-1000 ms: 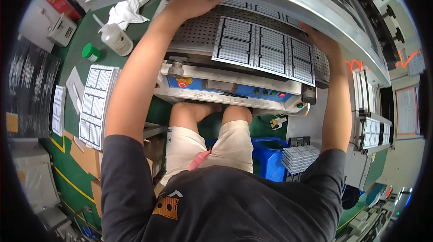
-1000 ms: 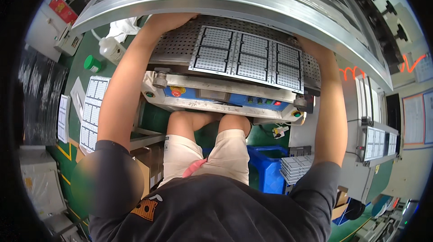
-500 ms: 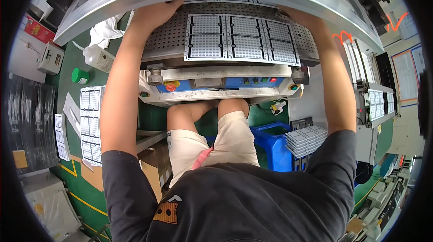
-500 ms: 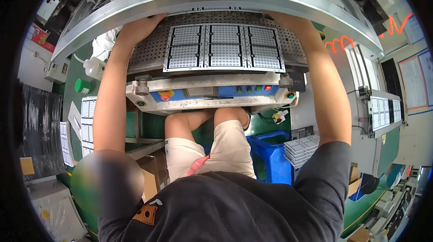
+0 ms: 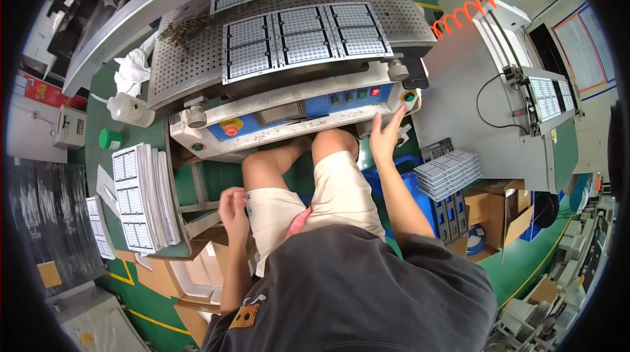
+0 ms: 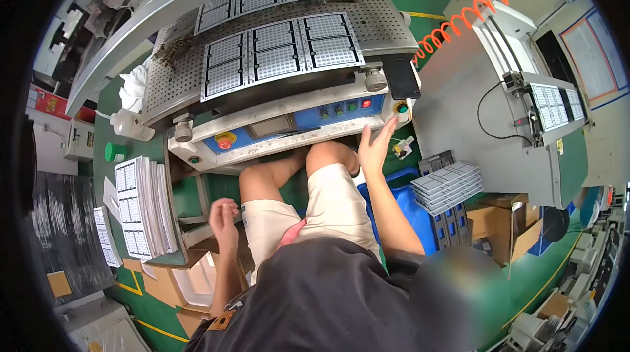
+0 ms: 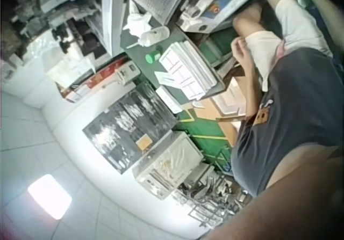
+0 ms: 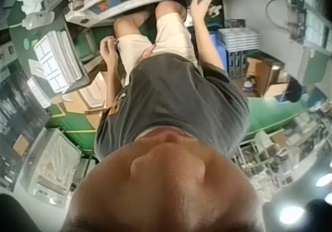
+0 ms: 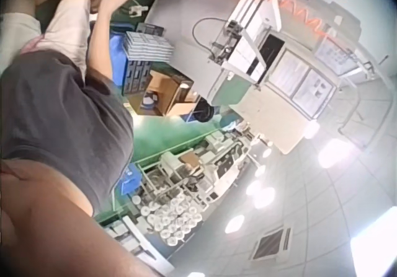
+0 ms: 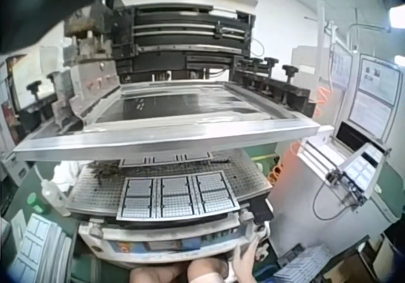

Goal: Operating a machine to process PCB sheets, including loading the sheets from a box, starting the machine, and stacking the processed items.

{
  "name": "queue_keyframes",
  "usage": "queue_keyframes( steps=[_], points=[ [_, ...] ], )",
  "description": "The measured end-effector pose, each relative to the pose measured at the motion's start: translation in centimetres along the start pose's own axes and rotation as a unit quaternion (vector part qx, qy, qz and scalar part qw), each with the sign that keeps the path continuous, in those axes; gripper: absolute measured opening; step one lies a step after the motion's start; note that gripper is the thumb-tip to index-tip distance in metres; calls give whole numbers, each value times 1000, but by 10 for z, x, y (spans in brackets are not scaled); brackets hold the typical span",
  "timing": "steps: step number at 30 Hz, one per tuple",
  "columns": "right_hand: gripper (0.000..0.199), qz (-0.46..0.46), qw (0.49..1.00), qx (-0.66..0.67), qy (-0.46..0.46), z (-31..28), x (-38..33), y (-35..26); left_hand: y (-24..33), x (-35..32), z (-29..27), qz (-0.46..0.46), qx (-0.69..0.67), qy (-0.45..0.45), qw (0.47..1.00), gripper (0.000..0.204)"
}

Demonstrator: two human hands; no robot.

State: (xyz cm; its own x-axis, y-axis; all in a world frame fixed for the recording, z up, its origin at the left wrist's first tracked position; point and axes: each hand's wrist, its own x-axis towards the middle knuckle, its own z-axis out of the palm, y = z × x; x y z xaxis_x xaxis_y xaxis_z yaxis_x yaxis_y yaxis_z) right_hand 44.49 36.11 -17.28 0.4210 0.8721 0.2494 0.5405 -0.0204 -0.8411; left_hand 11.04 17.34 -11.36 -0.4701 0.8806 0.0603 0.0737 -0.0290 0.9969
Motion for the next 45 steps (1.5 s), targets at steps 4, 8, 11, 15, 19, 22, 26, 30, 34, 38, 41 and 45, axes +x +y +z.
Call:
queue_keyframes(
  steps=[4, 8, 11, 15, 19, 22, 26, 30, 34, 38, 41, 45],
  points=[
    [73, -33, 994, -28, 104, 28, 31, 19, -55, -28, -34, -72, 28, -31, 996, 15],
    [71, -14, 995, -19, 95, 21, 31, 13, -105, -42, -61, -93, 66, -11, 993, 16],
    [65, -64, 997, 38, 27, -1, 13, 26, -158, -47, -72, -149, 33, 31, 988, 17],
    [42, -6, 964, 68, -256, -27, -51, 87, -236, -59, -76, -479, -23, 41, 877, 23],
    [41, 89, 942, -202, -254, -37, -147, 181, -281, -108, -73, -592, -140, -59, 792, 24],
    [39, 207, 891, -285, -287, -11, -166, 227, -283, -142, -83, -621, -155, -89, 764, 24],
    [37, 257, 859, -327, -299, 25, -150, 231, -254, -151, -108, -654, -107, -73, 745, 25],
    [36, 286, 845, -341, -296, 37, -128, 212, -224, -141, -110, -684, -92, -59, 721, 26],
    [34, 297, 846, -334, -290, 37, -122, 217, -226, -136, -89, -685, -113, -87, 715, 27],
    [32, 286, 860, -315, -282, 34, -125, 241, -270, -128, -36, -660, -180, -141, 716, 28],
    [31, 290, 872, -270, -288, 23, -122, 246, -295, -119, 3, -646, -229, -159, 711, 29],
    [29, 342, 882, -122, -302, -12, -103, 188, -308, -108, -2, -637, -244, -151, 715, 30]
  ],
)
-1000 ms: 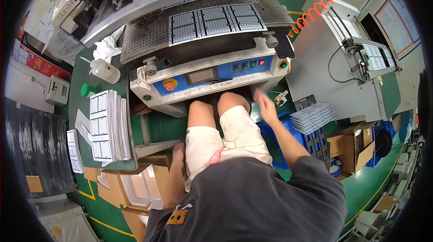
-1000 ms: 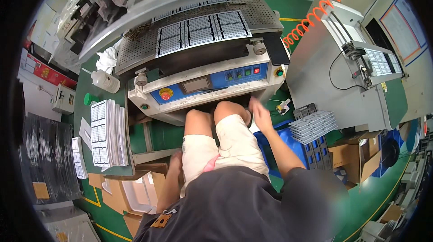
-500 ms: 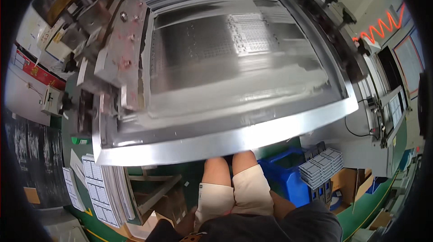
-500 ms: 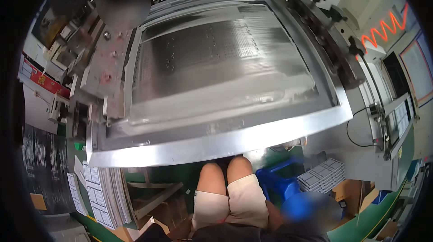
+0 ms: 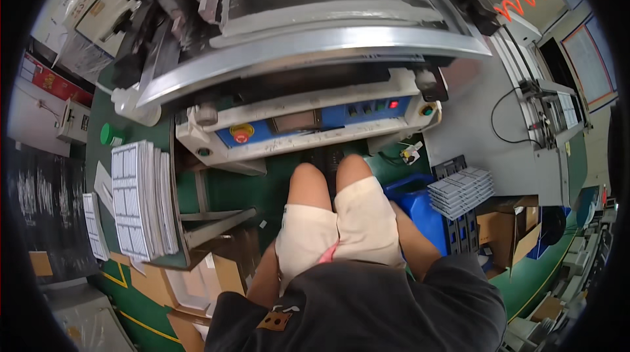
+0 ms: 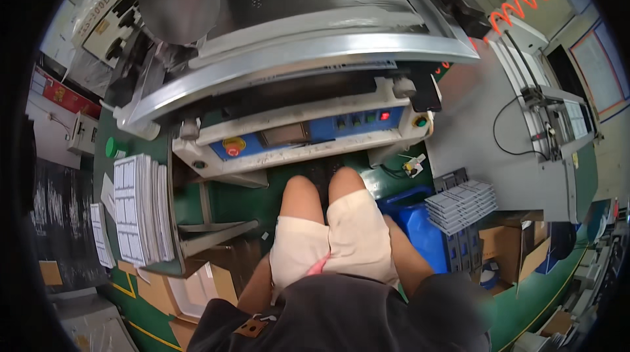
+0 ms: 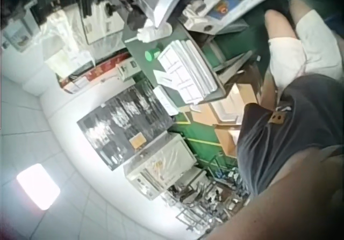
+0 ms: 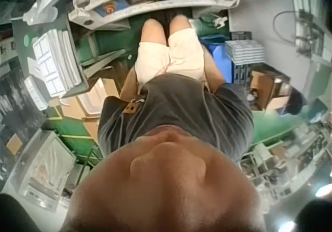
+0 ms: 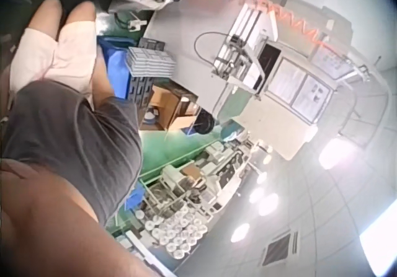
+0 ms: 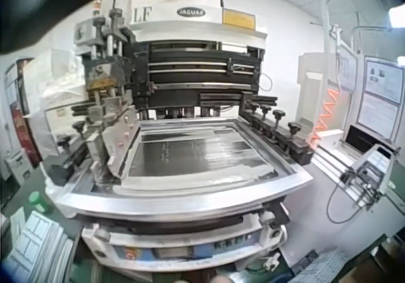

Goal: Operating a machine to process PCB sheets, including loading the sheets from a box, starting the machine, and stacking the processed items.

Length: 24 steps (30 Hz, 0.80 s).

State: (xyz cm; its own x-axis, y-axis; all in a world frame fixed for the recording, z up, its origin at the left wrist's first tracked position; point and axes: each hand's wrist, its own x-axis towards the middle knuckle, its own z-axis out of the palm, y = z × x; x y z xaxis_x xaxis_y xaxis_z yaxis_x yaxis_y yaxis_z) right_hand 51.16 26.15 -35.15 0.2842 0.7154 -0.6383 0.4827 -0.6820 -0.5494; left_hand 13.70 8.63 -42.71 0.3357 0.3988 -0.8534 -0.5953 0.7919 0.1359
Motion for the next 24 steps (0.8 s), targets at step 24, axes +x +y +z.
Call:
queue_keyframes(
  steps=[24],
  points=[
    [32, -415, 783, 435, -159, -108, -213, -328, 80, -168, 230, 489, 353, -87, 793, 26]
  ],
)
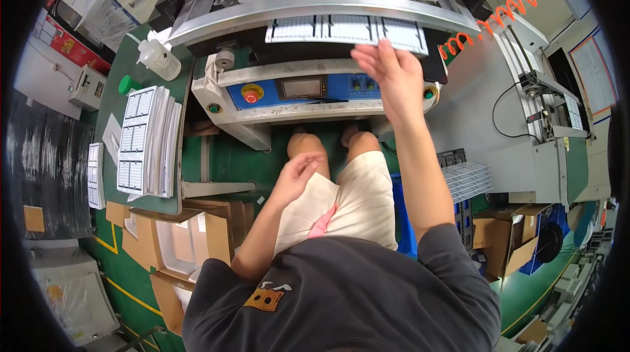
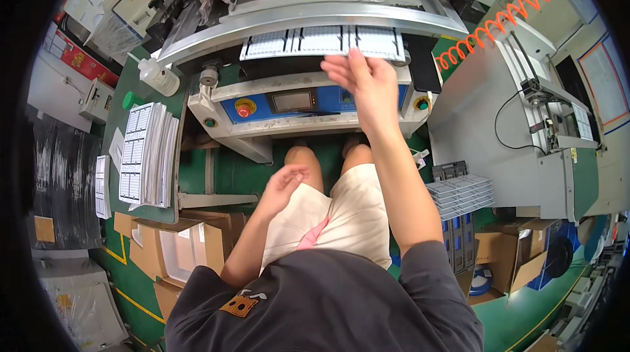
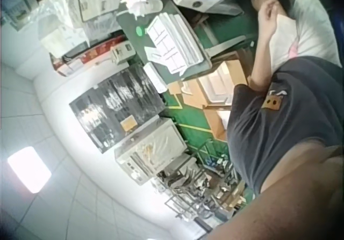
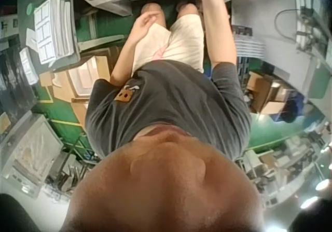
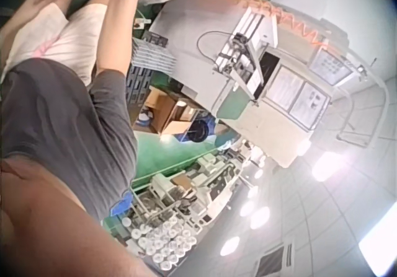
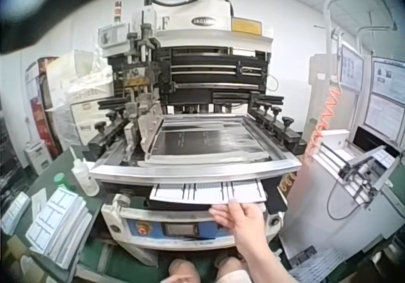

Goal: Operating a machine to process PCB sheets, including loading the sheets from a box, starting the machine, and stacking the processed items.

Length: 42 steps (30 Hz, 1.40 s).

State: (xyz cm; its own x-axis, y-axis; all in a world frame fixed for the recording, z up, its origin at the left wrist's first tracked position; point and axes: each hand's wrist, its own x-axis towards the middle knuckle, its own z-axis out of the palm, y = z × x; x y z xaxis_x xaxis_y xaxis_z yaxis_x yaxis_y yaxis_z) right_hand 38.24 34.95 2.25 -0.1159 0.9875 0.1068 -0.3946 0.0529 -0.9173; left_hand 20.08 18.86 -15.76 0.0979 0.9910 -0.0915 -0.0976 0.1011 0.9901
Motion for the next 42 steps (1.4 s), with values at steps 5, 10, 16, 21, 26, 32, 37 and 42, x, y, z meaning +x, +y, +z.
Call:
queue_keyframes(
  steps=[5, 10, 16, 21, 26, 32, 37, 42],
  points=[
    [31, 18, 1000, -1, -2, -50, -98, 18, 42, 8, -11, 6, -264, -2, 965, 30],
    [28, 132, 986, 63, -82, -90, -153, 31, 81, 11, -26, -129, -521, -75, 840, 41],
    [28, 121, 991, -19, -51, -94, -161, 30, 105, -2, -16, -65, -309, -249, 916, 49],
    [33, 52, 996, -66, 30, -67, -164, 38, 119, -24, 16, 37, -217, -134, 966, 47],
    [36, 75, 997, 5, 18, -50, -170, 37, 127, -37, 28, 28, -241, -75, 967, 46],
    [38, 64, 997, 42, -13, -54, -168, 42, 122, -41, 31, 37, -245, -41, 968, 48],
    [42, 18, 998, 26, -53, -60, -174, 43, 122, -48, 30, 66, -205, -46, 976, 50],
    [46, 28, 995, 41, -82, -66, -184, 40, 120, -54, 33, 59, -193, -46, 978, 51]
  ],
)
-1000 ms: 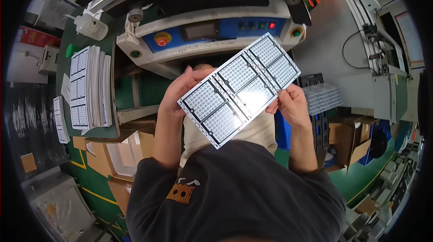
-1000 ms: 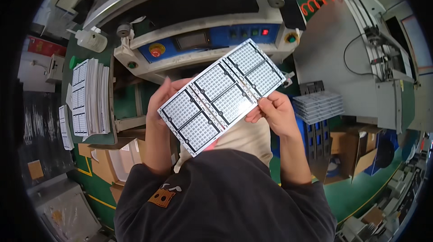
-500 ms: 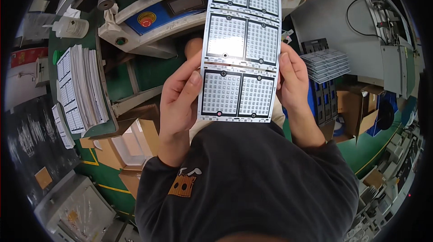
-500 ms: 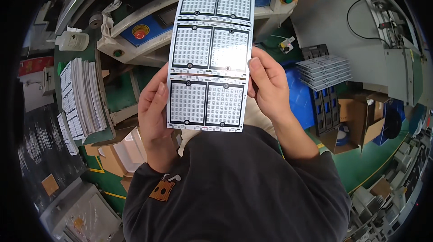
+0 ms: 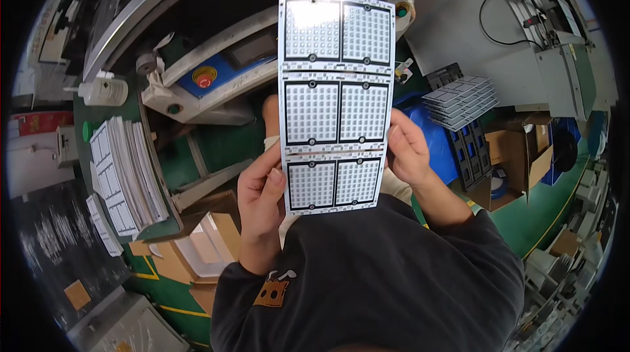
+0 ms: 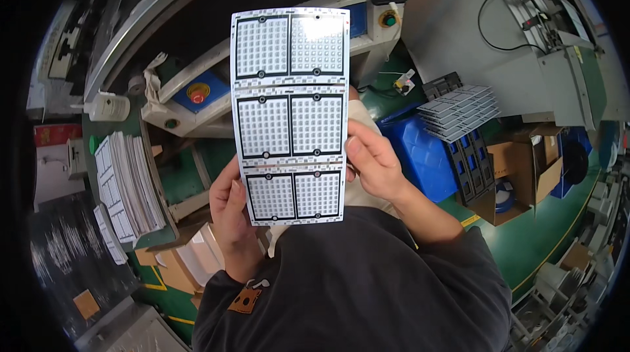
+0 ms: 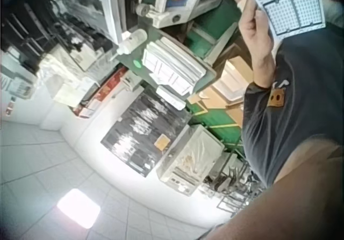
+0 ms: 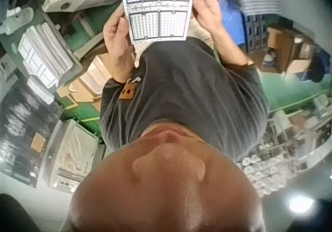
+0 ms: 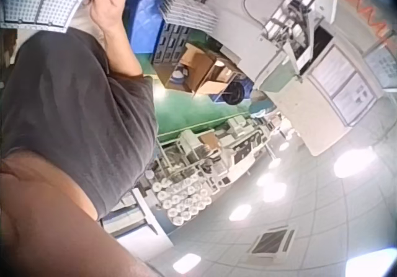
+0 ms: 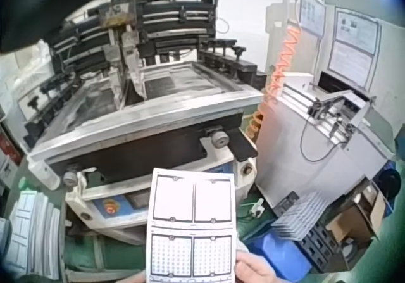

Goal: Operating a machine to process PCB sheets, including loading the sheets from a box, starting the machine, and stacking the processed items.

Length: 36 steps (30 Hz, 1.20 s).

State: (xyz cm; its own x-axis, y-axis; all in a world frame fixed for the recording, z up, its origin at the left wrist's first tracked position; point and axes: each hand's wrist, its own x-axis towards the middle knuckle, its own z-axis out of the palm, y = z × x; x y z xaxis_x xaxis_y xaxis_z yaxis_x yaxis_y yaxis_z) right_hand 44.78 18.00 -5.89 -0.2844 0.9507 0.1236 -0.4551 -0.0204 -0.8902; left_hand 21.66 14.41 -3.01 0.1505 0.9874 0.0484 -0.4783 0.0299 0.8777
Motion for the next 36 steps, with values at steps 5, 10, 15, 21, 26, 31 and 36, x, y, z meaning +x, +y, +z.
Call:
queue_keyframes(
  steps=[5, 10, 15, 21, 26, 31, 36],
  points=[
    [47, 8, 999, 17, -41, -15, -13, -5, -13, 8, 3, -12, -5, -28, 1000, 52],
    [39, 104, 991, -2, 85, -53, -38, -7, -61, 31, 16, -125, -14, -30, 992, 48],
    [28, 57, 939, -101, 323, -103, -98, -31, -94, 29, 20, -247, 47, -47, 967, 40],
    [31, 3, 794, -273, 544, -169, -184, -54, -101, 29, 28, -248, 69, -78, 963, 35],
    [31, 85, 797, -235, 550, -242, -187, -11, -104, 36, 54, -236, 98, -111, 961, 33],
    [32, 103, 802, -278, 518, -287, -169, 10, -108, 32, 66, -235, 118, -144, 954, 33],
    [34, 150, 779, -312, 523, -302, -150, 3, -119, 25, 63, -267, 139, -130, 945, 34]
  ],
)
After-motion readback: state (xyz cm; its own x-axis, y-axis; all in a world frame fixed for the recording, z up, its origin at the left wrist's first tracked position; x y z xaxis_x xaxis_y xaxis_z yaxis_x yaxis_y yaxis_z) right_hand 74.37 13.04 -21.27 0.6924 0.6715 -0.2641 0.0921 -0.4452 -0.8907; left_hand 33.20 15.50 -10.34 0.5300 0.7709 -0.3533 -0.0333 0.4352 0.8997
